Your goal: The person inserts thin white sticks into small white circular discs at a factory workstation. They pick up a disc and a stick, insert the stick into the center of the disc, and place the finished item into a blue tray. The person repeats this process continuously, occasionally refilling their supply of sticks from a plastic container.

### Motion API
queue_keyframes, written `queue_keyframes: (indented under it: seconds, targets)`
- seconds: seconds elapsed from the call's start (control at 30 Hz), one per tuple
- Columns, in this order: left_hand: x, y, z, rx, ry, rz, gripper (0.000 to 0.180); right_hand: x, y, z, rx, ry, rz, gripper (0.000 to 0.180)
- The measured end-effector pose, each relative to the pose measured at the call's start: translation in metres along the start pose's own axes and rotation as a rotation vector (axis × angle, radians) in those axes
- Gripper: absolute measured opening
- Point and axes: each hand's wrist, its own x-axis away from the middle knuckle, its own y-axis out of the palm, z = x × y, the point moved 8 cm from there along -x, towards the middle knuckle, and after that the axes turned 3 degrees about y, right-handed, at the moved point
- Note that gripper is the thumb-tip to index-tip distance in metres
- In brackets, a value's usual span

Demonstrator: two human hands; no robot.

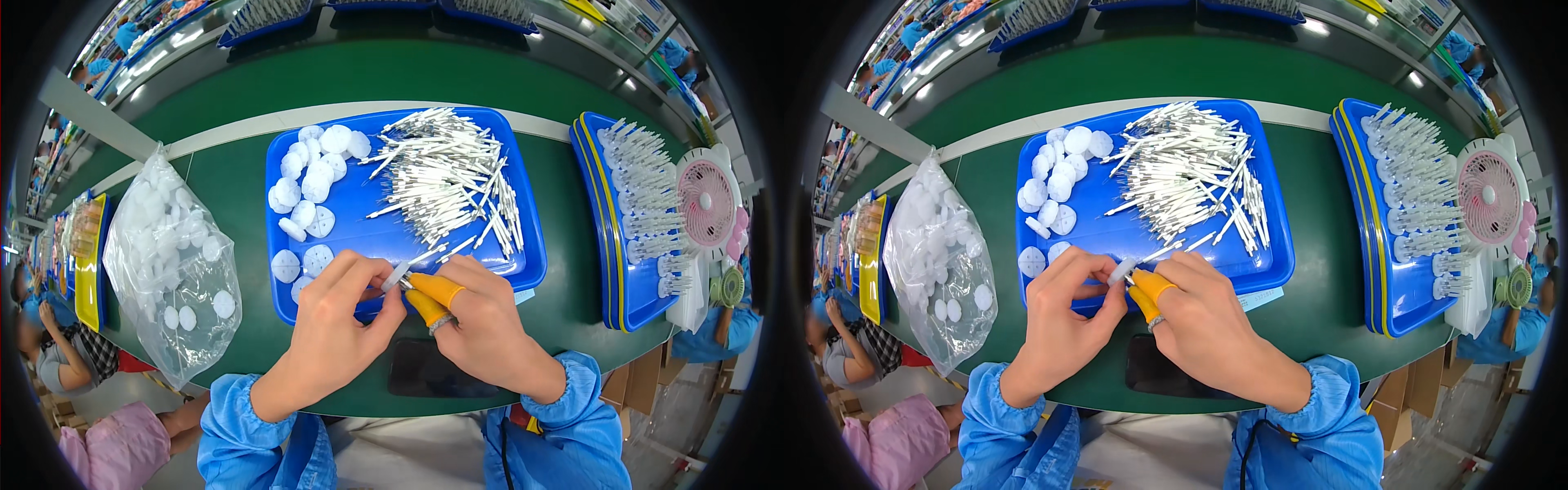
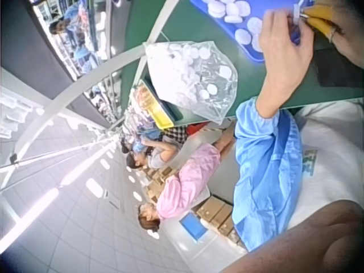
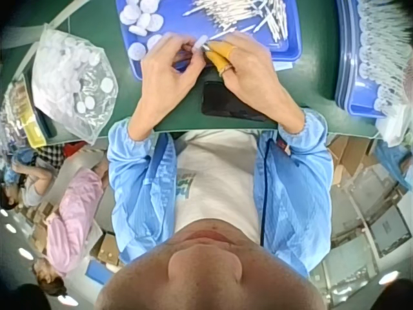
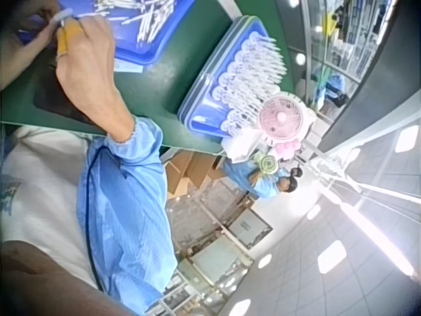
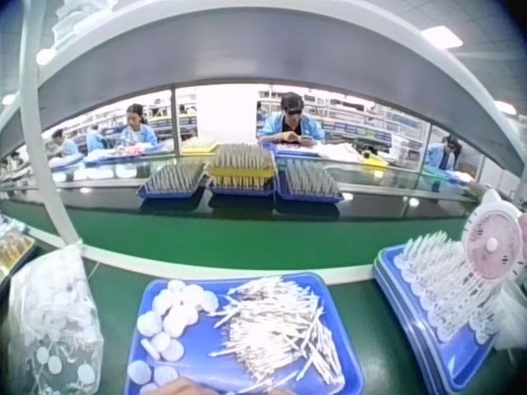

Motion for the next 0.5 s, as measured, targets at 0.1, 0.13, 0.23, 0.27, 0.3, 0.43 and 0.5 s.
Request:
queue_keyframes:
  seconds: [0.1, 0.13, 0.23, 0.27, 0.3, 0.43, 0.5]
  targets:
    - [0.002, 0.0, 0.002, -0.019, 0.037, 0.015, 0.021, 0.003, -0.003, -0.001, -0.037, -0.01, 0.051, 0.037]
    - [0.003, 0.0, 0.003, -0.023, 0.049, 0.015, 0.022, 0.003, -0.003, -0.002, -0.032, -0.013, 0.065, 0.038]
    - [0.007, 0.004, 0.002, -0.036, 0.044, -0.008, 0.023, 0.004, 0.0, 0.0, -0.034, 0.0, 0.099, 0.038]
    - [0.007, 0.006, 0.002, -0.039, 0.038, -0.021, 0.023, 0.005, 0.004, 0.0, -0.047, 0.018, 0.106, 0.035]
    - [0.009, 0.007, 0.001, -0.066, 0.035, -0.029, 0.023, 0.006, 0.006, 0.0, -0.059, 0.035, 0.113, 0.032]
    - [0.01, 0.006, -0.002, -0.098, 0.024, -0.01, 0.022, -0.002, 0.001, 0.011, -0.032, 0.112, 0.001, 0.029]
    - [0.006, 0.0, -0.006, -0.071, -0.023, 0.024, 0.02, -0.008, -0.019, 0.013, 0.079, 0.037, 0.026, 0.036]
